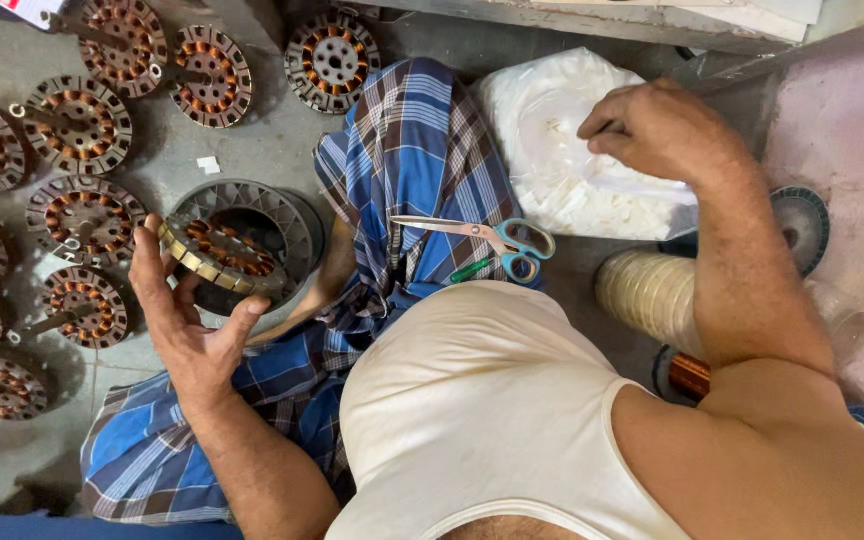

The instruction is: The person sits on the floor and assembles a circular motor stator by inserting small white insulating pieces into the copper-wound slots. They handle the stator with both hands, rotate it to access different slots, and place the pieces one by one.

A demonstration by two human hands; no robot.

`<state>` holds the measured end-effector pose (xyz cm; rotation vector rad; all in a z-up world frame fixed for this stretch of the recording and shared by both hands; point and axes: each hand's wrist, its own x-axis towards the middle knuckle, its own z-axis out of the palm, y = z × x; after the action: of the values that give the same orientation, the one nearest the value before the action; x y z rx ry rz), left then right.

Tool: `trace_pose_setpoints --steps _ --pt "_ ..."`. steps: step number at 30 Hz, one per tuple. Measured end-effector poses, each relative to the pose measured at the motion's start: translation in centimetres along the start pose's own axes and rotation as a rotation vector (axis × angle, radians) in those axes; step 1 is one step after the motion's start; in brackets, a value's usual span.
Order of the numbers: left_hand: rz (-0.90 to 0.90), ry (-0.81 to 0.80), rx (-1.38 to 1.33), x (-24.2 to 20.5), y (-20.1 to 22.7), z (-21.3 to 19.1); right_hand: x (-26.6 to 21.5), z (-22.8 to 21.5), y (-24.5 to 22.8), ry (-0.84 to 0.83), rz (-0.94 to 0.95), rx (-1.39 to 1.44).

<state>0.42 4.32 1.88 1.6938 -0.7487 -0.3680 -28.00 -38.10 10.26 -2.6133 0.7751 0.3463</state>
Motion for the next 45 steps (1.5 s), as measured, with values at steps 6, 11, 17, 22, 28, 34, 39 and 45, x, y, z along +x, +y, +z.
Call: trace_pose_setpoints --steps 6,11,17,22,28,34,39,45 --pt "-0.016 0.075 0.031 -0.4 -0.1 -0.1 2.0 6.0 1.4 0.019 -0.038 -0.006" --pt "0.041 0.110 -0.007 -0.6 -0.4 -0.3 5.6 11.5 4.9 0.209 0.052 -0.313" --pt "0.061 0.176 -0.050 -0.6 -0.6 -0.3 5.1 14.4 7.7 0.136 -0.031 -0.551" --pt "0.073 0.232 -0.061 -0.6 -0.8 -0.4 4.4 13.8 8.5 0.193 0.010 -0.496" --pt "0.089 0.285 -0.069 -0.6 -0.7 -0.3 2.4 11.3 6.7 0.230 -0.063 -0.351" --pt "0.115 0.360 -0.154 -0.6 -1.3 -0.2 1.0 6.5 -0.1 0.301 -0.054 -0.047" --pt "0.162 0.499 0.065 -0.5 0.2 0.3 1.6 4.2 -8.2 0.395 -0.340 0.168" --pt "0.145 0.236 0.194 -1.0 6.6 2.3 2.0 4.7 -17.2 0.202 -0.573 0.527"
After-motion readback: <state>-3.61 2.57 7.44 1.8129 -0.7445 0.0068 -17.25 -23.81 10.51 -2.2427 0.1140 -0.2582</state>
